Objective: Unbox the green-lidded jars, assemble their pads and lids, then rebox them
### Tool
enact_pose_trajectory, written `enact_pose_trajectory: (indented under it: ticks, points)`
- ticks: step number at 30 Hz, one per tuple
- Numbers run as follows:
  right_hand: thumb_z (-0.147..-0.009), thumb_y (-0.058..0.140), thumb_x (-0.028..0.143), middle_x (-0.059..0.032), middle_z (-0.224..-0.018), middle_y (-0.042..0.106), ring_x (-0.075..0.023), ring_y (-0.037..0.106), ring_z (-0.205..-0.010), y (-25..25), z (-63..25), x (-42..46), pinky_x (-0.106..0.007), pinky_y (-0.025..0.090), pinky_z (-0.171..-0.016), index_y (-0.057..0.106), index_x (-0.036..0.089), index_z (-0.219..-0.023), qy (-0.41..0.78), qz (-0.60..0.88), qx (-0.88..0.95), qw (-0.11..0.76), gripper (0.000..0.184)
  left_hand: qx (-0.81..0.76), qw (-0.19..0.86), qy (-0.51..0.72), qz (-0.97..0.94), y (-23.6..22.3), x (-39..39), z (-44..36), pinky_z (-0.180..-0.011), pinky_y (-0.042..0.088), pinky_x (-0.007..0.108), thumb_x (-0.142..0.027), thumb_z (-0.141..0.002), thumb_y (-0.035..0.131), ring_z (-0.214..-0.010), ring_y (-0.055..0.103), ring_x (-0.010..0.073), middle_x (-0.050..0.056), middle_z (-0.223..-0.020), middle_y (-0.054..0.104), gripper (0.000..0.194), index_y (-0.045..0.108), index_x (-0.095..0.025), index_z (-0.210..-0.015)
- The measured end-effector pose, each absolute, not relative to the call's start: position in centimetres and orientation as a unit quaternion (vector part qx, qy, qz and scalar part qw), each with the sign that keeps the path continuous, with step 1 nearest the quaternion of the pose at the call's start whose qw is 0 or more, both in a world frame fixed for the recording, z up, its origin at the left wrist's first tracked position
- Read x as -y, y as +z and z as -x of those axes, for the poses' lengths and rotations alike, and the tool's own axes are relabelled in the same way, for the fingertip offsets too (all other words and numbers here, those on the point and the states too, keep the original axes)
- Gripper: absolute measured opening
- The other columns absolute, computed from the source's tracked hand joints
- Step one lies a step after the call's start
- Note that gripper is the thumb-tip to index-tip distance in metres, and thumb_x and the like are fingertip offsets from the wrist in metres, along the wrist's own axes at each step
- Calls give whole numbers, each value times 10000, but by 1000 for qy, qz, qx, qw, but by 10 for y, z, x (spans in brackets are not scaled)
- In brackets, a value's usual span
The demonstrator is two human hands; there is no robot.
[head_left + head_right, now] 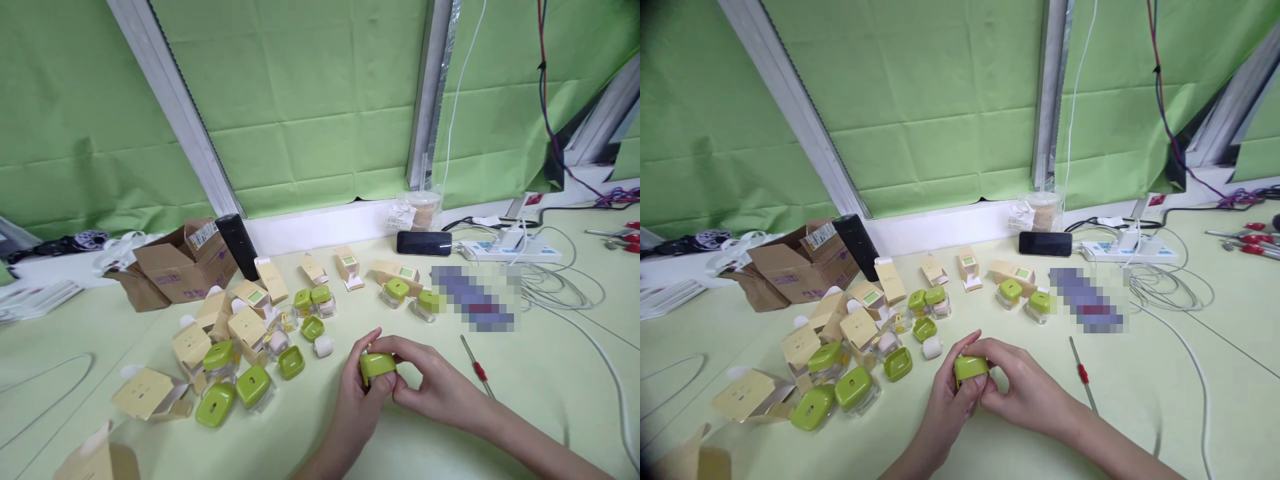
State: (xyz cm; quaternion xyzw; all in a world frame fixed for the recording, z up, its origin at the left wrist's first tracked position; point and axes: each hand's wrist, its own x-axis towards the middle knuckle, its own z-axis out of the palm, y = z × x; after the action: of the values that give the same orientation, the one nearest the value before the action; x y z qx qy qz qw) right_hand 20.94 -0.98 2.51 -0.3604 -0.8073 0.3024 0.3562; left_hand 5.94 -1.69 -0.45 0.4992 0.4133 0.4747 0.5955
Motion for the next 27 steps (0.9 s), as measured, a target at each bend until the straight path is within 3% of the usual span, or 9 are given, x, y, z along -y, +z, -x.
enact_pose_trajectory:
  ticks: [9, 11, 13, 15, 18, 20, 23, 25, 27]
  points:
    - [-634, 478, -33, 3, -955, 676, -156, 632, -864, 40, -215, 7, -271, 518, -764, 604, 226, -1039, 394, 323, 780, 364, 497, -357, 575, 490, -549, -5, 19, -59, -969, 425, 364, -291, -757, 637, -1150, 521, 272, 113, -1263, 564, 500, 531, -164, -1230]
    - [-617, 478, -38, -1, -970, 672, -163, 632, -887, 38, -214, 7, -276, 525, -767, 609, 231, -1031, 406, 310, 778, 365, 511, -352, 578, 484, -554, -4, 19, -59, -926, 459, 354, -286, -752, 641, -1089, 568, 264, 114, -1217, 595, 492, 540, -161, -1217]
    - [-626, 490, -33, -13, -1030, 664, -172, 637, -922, 34, -213, 7, -299, 529, -801, 590, 241, -1080, 417, 310, 770, 371, 540, -368, 607, 454, -538, 0, 18, -57, -712, 532, 334, -307, -758, 631, -802, 659, 221, 98, -986, 678, 545, 491, -163, -1264]
    - [-665, 539, 2, -38, -1106, 647, -183, 638, -973, 32, -214, 5, -335, 527, -853, 492, 256, -1227, 432, 314, 757, 377, 618, -380, 640, 444, -498, 7, 16, -55, -557, 512, 297, -317, -770, 619, -587, 636, 177, 39, -751, 676, 661, 354, -166, -1357]
    - [-745, 601, 126, -78, -1178, 616, -204, 628, -1017, 35, -229, -3, -375, 532, -866, 329, 263, -1364, 388, 362, 764, 367, 691, -359, 659, 494, -439, 19, 10, -49, -622, 515, 323, -300, -789, 616, -686, 669, 208, 37, -751, 681, 776, 160, -193, -1408]
    - [-801, 543, 162, -74, -1124, 633, -206, 653, -928, 40, -252, -7, -375, 552, -796, 417, 267, -1309, 287, 430, 787, 336, 534, -345, 660, 529, -408, 26, 6, -45, -653, 509, 345, -289, -796, 620, -756, 680, 230, 79, -876, 693, 709, 199, -218, -1362]
    - [-783, 447, 87, -53, -970, 655, -201, 667, -736, 37, -294, -6, -322, 543, -627, 627, 265, -1034, 140, 505, 821, 229, 357, -337, 659, 564, -366, 32, 0, -38, -680, 494, 329, -246, -770, 652, -799, 667, 216, 112, -992, 672, 502, 364, -197, -1178]
    - [-732, 417, 37, -57, -948, 646, -163, 646, -592, 22, -318, 0, -262, 493, -496, 661, 270, -932, 114, 519, 826, 189, 392, -336, 662, 574, -347, 33, -1, -36, -698, 482, 307, -219, -751, 667, -773, 640, 174, 86, -945, 666, 442, 402, -191, -1104]
    - [-695, 451, 37, -69, -899, 652, -161, 638, -576, 1, -333, 6, -243, 473, -477, 665, 267, -857, 82, 520, 823, 212, 353, -344, 656, 581, -339, 32, -2, -35, -666, 464, 273, -207, -733, 672, -677, 581, 122, 16, -819, 632, 457, 416, -201, -1111]
